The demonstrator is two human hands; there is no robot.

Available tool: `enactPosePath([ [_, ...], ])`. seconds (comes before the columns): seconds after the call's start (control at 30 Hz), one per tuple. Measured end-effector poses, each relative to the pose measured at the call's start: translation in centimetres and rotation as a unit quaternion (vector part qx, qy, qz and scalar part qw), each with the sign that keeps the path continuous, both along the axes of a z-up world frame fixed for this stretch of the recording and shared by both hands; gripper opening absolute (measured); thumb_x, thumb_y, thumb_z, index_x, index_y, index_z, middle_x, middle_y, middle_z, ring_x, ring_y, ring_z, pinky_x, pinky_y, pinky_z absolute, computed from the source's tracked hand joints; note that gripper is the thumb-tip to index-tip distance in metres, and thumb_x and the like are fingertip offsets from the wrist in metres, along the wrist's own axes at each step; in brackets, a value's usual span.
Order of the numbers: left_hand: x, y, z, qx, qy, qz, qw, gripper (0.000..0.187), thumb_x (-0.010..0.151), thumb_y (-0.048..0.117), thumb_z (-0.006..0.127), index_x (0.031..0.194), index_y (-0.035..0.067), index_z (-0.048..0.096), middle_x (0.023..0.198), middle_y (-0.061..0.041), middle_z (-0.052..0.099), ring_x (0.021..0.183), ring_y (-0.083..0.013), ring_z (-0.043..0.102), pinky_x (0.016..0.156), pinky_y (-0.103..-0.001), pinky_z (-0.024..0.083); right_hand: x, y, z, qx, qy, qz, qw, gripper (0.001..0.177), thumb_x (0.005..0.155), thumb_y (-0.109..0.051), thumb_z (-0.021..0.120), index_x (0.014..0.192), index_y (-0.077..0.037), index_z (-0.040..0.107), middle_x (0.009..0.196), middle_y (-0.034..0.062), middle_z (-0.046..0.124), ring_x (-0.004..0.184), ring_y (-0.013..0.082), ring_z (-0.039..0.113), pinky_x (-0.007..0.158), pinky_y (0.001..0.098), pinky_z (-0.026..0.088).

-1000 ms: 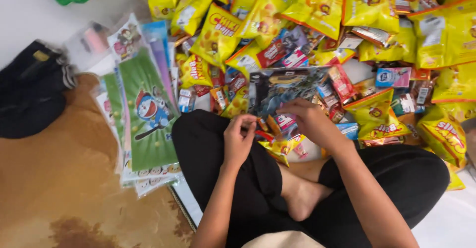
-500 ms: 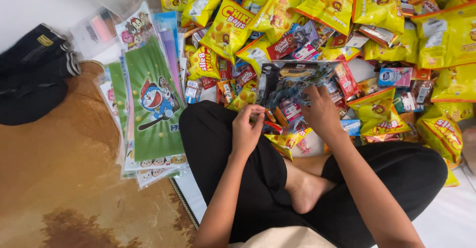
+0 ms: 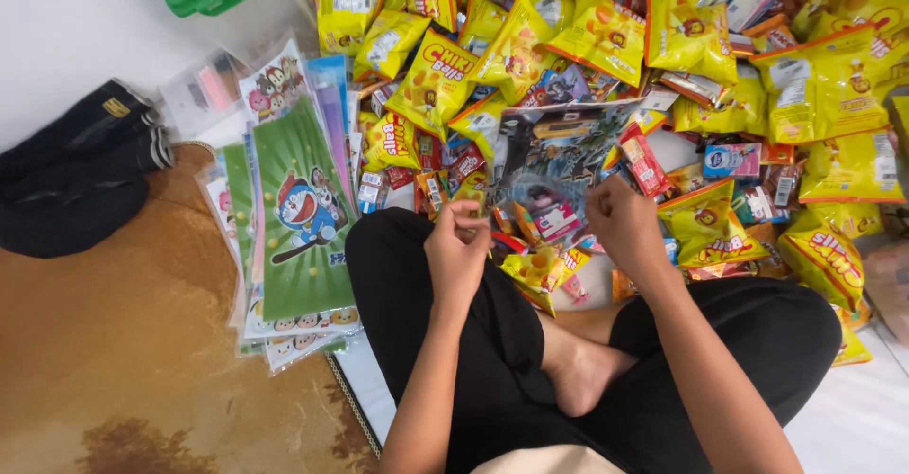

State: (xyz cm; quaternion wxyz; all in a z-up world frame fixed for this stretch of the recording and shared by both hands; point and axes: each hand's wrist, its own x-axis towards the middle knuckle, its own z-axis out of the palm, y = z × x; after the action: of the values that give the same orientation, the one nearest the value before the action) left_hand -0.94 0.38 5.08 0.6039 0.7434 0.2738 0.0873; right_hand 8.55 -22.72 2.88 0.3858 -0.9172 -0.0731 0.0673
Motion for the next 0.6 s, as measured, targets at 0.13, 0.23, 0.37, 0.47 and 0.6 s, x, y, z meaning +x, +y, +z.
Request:
enactPosePath([
  [0.13, 1.2, 0.2, 4.8, -0.038, -0.056, 0.011, 0.998, 0.036, 0.081, -0.010, 0.066, 0.115, 0.004, 0.064, 0.091, -0.020, 0.074, 0.062, -0.0217, 0.073, 0.059, -0.032, 0.065, 0.6, -1.0, 5.1, 0.019, -0.056, -0.027, 0.998, 0.012, 0.089, -0.014, 0.069, 0.101, -0.013, 0.069, 0.055, 0.0022, 0.062, 0.057, 0.0231, 0.069, 0.064, 0.0372, 0.056],
  [0.23, 2.0, 0.7, 9.7, -0.044, -0.105, 0.026, 0.993, 0.036, 0.082, -0.007, 0.065, 0.115, 0.005, 0.063, 0.088, -0.015, 0.069, 0.060, -0.0195, 0.073, 0.055, -0.027, 0.065, 0.2, -0.9, 11.2, 0.035, -0.060, -0.048, 0.996, 0.009, 0.094, -0.017, 0.066, 0.102, -0.016, 0.069, 0.054, 0.0008, 0.063, 0.055, 0.0202, 0.068, 0.065, 0.0338, 0.054],
  [0.37, 3.2, 1.1, 14.7, -0.036, -0.173, 0.000, 0.984, 0.036, 0.083, -0.009, 0.059, 0.117, 0.004, 0.060, 0.086, -0.011, 0.063, 0.063, -0.0190, 0.073, 0.057, -0.028, 0.067, 0.1, -0.9, 16.7, 0.130, -0.062, -0.053, 0.988, 0.008, 0.095, -0.008, 0.063, 0.102, -0.009, 0.067, 0.054, 0.0038, 0.062, 0.044, 0.0137, 0.061, 0.050, 0.0245, 0.050],
  [0.47, 3.8, 0.9, 16.8, 0.002, -0.193, -0.011, 0.981, 0.035, 0.083, -0.009, 0.058, 0.115, 0.004, 0.060, 0.084, -0.010, 0.062, 0.062, -0.0189, 0.073, 0.058, -0.029, 0.068, 0.6, -1.2, 17.9, 0.136, -0.098, -0.041, 0.985, 0.008, 0.096, -0.004, 0.063, 0.102, -0.007, 0.067, 0.054, 0.0041, 0.061, 0.043, 0.0138, 0.060, 0.049, 0.0242, 0.048],
  [0.6, 3.4, 0.1, 19.8, 0.017, -0.207, -0.031, 0.978, 0.021, 0.093, -0.001, 0.063, 0.111, 0.010, 0.060, 0.080, -0.004, 0.058, 0.063, -0.0127, 0.067, 0.072, -0.032, 0.072, -0.9, -0.7, 22.3, 0.142, -0.129, -0.043, 0.980, 0.011, 0.105, -0.001, 0.060, 0.096, -0.005, 0.056, 0.059, 0.0035, 0.061, 0.051, 0.0056, 0.054, 0.053, 0.0196, 0.039],
])
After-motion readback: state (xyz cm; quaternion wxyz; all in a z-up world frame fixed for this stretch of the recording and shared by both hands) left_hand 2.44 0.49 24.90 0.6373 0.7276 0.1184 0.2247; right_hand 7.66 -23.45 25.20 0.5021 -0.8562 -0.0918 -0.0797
